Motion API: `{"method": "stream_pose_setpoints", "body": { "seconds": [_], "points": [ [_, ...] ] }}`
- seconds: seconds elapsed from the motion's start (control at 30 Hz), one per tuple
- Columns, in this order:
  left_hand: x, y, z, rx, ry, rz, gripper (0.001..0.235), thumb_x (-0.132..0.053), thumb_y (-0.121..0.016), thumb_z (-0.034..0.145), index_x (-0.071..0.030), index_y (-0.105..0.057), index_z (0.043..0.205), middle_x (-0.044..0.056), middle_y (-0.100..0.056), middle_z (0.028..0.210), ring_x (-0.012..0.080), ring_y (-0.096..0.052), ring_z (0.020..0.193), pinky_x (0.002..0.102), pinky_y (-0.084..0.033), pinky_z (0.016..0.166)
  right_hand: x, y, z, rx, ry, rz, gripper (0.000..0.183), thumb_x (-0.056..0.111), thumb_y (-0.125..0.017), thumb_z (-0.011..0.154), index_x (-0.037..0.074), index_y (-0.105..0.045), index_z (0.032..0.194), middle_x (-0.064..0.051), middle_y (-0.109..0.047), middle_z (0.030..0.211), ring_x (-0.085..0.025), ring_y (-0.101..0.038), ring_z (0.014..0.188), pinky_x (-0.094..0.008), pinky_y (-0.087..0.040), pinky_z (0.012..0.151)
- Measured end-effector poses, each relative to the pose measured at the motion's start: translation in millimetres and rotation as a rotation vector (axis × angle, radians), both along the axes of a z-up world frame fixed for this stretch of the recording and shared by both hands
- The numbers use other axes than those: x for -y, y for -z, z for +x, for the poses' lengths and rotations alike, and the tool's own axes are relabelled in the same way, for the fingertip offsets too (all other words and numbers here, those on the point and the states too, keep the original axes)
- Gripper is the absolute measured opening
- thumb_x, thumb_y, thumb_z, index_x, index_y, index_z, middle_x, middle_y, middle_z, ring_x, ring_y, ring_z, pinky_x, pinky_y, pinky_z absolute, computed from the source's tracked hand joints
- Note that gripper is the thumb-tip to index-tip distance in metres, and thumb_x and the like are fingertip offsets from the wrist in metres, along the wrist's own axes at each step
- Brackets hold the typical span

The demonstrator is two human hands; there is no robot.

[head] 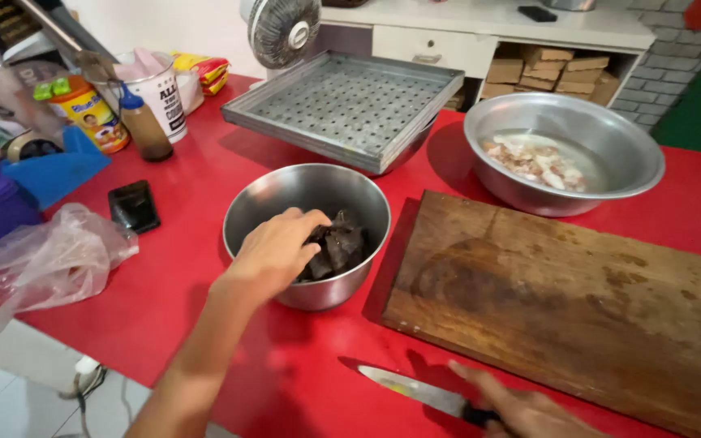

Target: The person slices dark wood ear mushrooms on a wooden cutting board using a knife. They occasionally use their bare left foot to hold the mushrooms steady while cutting them into smaller pieces.

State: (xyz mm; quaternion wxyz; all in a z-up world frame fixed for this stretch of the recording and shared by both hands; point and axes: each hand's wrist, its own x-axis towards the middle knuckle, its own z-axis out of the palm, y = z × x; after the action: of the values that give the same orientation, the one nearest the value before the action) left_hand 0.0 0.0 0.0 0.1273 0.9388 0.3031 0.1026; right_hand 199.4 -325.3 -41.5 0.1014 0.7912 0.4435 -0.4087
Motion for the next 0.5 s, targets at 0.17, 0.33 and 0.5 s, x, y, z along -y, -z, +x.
{"method": "stream_pose_setpoints", "body": {
  "seconds": [0.17,0.33,0.5],
  "points": [
    [-28.4,9.1,56.1,-0.432,0.050,0.023,0.067,-0.016,-0.081,0.076,-0.033,-0.058,0.136,0.010,-0.060,0.125,0.0336,-0.061,0.121,0.048,-0.051,0.096,42.8,12.1,82.8,0.359,-0.060,0.768,0.058,0.042,-0.072,0.078,0.038,-0.059,0.133,0.007,-0.078,0.114,-0.013,-0.077,0.100,-0.031,-0.054,0.087],
    [-37.3,31.4,69.3,-0.536,0.091,0.114,0.038,-0.018,-0.048,0.096,-0.031,-0.068,0.126,0.011,-0.065,0.121,0.0357,-0.066,0.111,0.048,-0.053,0.087,9.5,10.5,169.3,0.975,-0.018,0.641,0.018,0.037,-0.054,0.087,0.026,-0.054,0.102,-0.008,-0.072,0.077,-0.040,-0.070,0.075,-0.055,-0.051,0.064],
    [-33.6,22.9,55.2,-0.285,0.042,0.016,0.030,-0.022,-0.050,0.098,-0.027,-0.071,0.118,0.005,-0.060,0.119,0.0304,-0.063,0.114,0.050,-0.051,0.086,-36.2,55.0,275.4,0.742,-0.155,0.832,0.046,0.021,-0.053,0.091,0.021,-0.057,0.137,-0.006,-0.059,0.140,-0.033,-0.061,0.122,-0.049,-0.051,0.103]
  ]
}}
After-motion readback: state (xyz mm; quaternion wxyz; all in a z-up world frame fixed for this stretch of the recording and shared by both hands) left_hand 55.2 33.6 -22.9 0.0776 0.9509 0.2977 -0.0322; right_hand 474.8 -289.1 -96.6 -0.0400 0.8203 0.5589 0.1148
